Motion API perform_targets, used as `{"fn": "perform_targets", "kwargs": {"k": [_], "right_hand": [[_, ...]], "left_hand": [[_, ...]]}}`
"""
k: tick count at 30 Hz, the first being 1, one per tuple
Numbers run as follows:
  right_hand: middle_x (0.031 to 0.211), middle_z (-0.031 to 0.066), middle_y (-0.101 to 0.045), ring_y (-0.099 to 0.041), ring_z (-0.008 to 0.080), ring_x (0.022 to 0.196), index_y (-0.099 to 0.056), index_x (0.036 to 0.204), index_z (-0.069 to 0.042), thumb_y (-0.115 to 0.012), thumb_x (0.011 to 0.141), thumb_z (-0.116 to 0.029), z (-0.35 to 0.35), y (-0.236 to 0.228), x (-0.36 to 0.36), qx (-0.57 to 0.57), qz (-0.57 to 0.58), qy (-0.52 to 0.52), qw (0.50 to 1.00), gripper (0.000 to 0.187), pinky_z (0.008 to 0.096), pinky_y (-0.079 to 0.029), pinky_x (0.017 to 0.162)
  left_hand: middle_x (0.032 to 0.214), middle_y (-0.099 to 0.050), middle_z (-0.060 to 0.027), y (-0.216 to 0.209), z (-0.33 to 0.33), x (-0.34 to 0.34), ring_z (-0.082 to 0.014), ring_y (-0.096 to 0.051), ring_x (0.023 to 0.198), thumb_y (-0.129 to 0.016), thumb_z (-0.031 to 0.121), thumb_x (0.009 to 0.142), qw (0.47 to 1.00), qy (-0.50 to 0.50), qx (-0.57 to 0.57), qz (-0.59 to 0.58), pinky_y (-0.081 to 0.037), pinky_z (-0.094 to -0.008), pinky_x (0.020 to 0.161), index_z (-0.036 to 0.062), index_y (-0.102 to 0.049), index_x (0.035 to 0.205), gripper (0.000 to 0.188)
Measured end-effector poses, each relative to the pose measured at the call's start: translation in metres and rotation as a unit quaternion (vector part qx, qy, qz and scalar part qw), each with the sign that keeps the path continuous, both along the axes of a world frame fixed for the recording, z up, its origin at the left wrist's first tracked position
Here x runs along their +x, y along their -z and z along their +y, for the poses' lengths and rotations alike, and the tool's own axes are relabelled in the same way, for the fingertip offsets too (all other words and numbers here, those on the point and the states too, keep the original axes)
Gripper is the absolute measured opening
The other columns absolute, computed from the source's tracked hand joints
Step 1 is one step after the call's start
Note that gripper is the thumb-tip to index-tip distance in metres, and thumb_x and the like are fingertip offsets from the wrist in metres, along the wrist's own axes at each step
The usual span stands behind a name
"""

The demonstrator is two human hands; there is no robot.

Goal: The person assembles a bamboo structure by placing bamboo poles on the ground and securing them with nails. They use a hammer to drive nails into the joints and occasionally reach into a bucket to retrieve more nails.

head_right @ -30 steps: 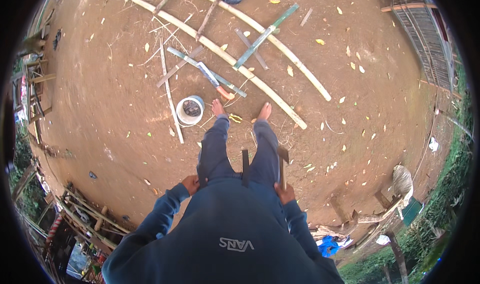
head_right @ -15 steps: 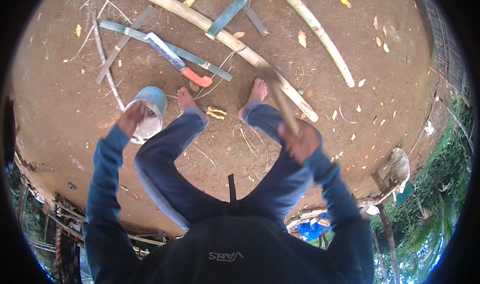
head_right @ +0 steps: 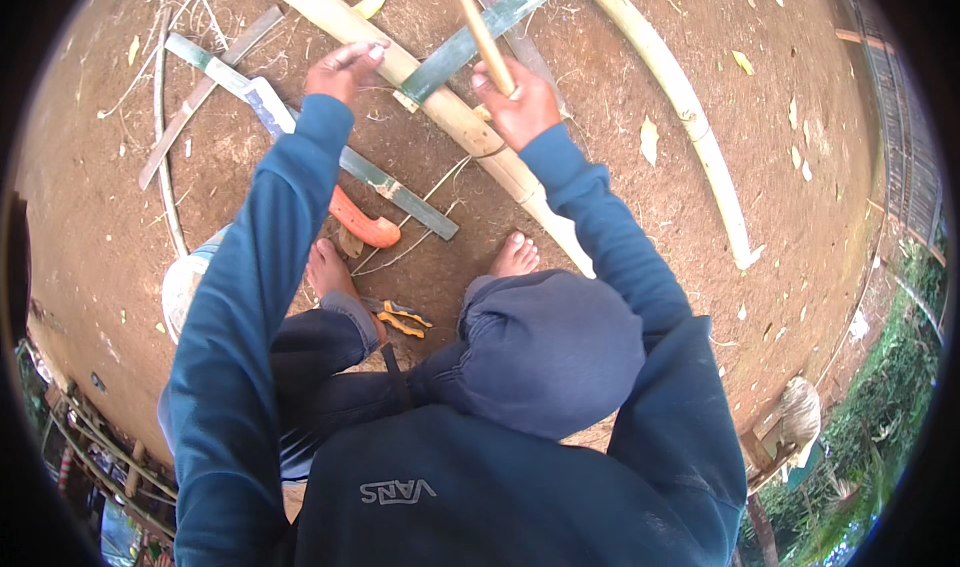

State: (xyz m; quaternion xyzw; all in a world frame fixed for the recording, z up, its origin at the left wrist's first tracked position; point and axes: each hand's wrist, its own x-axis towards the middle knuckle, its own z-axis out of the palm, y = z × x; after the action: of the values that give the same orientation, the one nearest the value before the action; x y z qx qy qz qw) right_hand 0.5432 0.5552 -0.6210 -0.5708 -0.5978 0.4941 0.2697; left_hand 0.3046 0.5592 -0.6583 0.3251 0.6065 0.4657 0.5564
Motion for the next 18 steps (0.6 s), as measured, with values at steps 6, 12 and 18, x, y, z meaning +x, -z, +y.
{"fn": "perform_targets", "kwargs": {"k": [6, 12, 18], "right_hand": [[0.09, 0.0102, -0.065, -0.06, 0.0145, 0.077, -0.057, 0.111, -0.003, -0.059, 0.088, -0.027, 0.036, 0.045, -0.016, 0.196, -0.078, -0.054, 0.976, 0.033, 0.0307, -0.047, 0.071], [0.112, 0.0255, -0.057, -0.048, 0.0416, 0.115, -0.053, 0.121, -0.001, -0.058, 0.086, -0.025, 0.036, 0.054, -0.022, 0.152, -0.131, -0.085, 0.976, 0.043, 0.0428, -0.042, 0.095], [0.11, 0.0239, -0.058, -0.054, 0.0411, 0.106, -0.052, 0.121, -0.003, -0.06, 0.085, -0.027, 0.044, 0.069, -0.017, 0.142, -0.113, -0.073, 0.981, 0.043, 0.0431, -0.046, 0.087]], "left_hand": [[0.091, -0.067, -0.0073, 0.004, -0.016, 0.023, -0.0135, -0.063, 0.079, -0.063, 0.003, 0.084, 0.996, -0.066, 0.048, -0.034, -0.053, -0.0246, 0.07, -0.0004, -0.067, 0.101, 0.018], [0.091, -0.067, -0.0086, 0.038, -0.021, 0.052, -0.015, -0.063, 0.082, -0.062, 0.002, 0.085, 0.984, -0.138, 0.095, -0.064, -0.054, -0.0282, 0.072, -0.0022, -0.067, 0.097, 0.014], [0.089, -0.066, -0.0059, 0.057, -0.03, 0.068, -0.0118, -0.06, 0.08, -0.06, 0.004, 0.087, 0.977, -0.177, 0.109, 0.039, -0.052, -0.0267, 0.073, -0.0021, -0.067, 0.094, 0.012]]}}
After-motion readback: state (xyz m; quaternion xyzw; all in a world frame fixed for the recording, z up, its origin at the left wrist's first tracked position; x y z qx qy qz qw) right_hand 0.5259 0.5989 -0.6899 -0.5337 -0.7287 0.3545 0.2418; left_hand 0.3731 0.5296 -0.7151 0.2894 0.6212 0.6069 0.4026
